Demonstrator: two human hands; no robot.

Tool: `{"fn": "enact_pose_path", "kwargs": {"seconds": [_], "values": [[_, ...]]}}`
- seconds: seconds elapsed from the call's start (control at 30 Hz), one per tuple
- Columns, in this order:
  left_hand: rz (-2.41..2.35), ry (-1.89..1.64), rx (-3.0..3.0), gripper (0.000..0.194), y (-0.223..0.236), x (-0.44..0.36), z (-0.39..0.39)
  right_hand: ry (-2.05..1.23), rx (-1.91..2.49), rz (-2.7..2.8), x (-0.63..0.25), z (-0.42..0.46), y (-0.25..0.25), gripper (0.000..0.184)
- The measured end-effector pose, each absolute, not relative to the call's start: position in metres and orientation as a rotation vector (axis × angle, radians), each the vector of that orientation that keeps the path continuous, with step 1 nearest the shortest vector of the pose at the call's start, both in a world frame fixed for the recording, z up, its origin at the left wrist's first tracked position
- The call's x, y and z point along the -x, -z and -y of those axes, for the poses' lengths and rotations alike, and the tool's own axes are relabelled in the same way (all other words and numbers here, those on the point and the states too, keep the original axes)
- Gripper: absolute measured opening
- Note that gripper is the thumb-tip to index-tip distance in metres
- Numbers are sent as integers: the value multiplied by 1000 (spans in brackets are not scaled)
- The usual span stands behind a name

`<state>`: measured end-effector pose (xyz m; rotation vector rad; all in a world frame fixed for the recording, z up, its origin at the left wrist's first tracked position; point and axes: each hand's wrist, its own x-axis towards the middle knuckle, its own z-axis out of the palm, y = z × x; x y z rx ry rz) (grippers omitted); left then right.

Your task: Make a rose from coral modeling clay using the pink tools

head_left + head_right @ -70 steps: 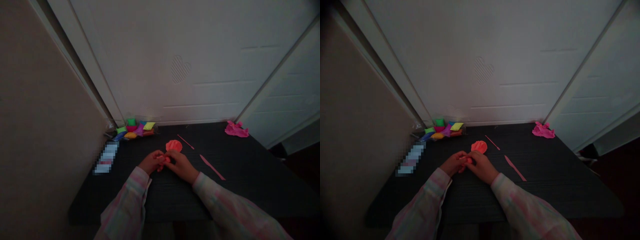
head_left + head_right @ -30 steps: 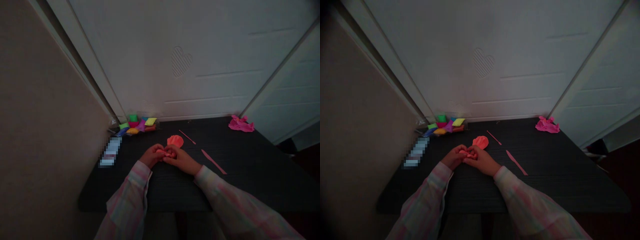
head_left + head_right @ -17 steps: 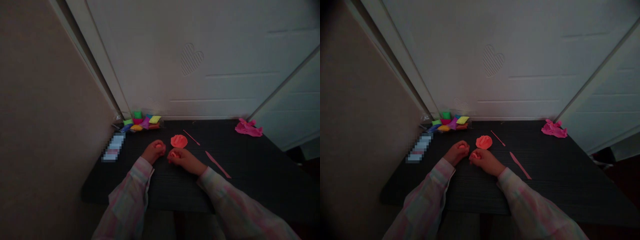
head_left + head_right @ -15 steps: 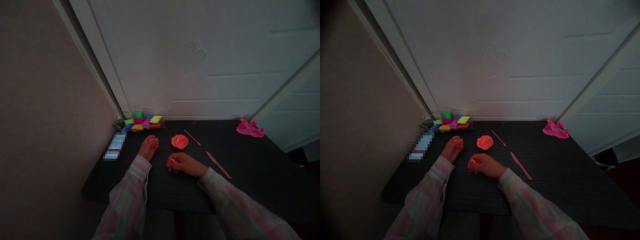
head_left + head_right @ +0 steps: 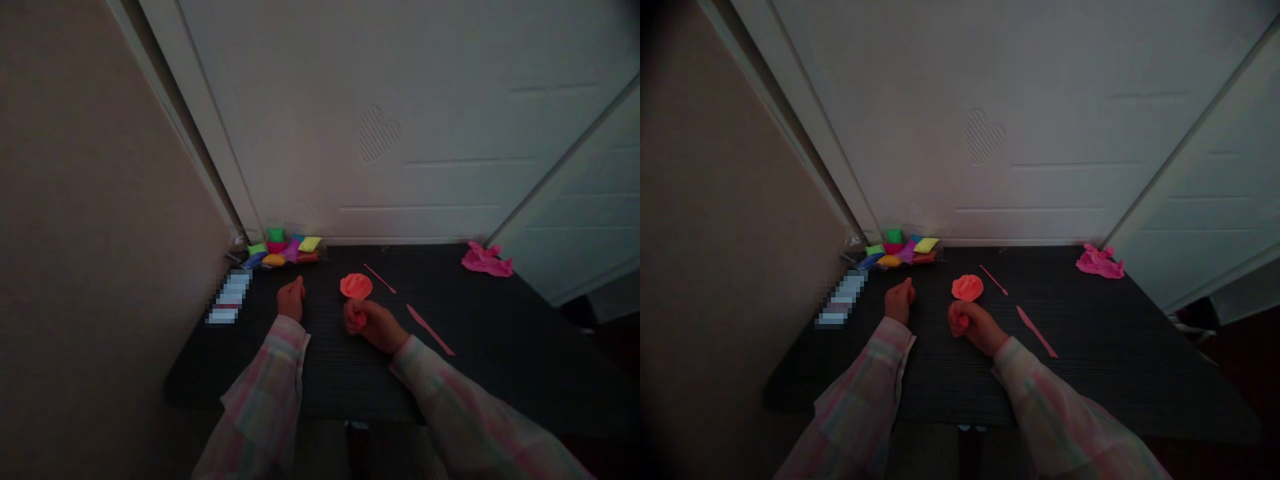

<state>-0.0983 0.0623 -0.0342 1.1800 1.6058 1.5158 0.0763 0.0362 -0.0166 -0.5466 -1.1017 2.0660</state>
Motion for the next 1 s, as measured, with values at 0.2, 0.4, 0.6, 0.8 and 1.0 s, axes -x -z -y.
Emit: {"fn": "enact_pose_path", "kwargs": {"seconds": [0.2, 0.4, 0.6, 0.8, 1.0], "values": [[-1751, -1494, -1294, 33, 35, 98, -61, -1837, 790, 977, -80, -26, 16, 36], [-1817, -1377, -1657, 21, 35, 95, -66, -1655, 873, 832, -107, 2, 6, 37], [-1957, -1109, -1961, 26, 41, 93, -68, -1515, 931, 747, -120, 0, 10, 23], [-2133, -1102, -2014, 24, 34, 94, -64, -1383, 940, 760, -108, -38, 3, 40], [-1875, -1369, -2052, 29, 30, 76, -49, -1343, 919, 733, -102, -56, 14, 20]]}}
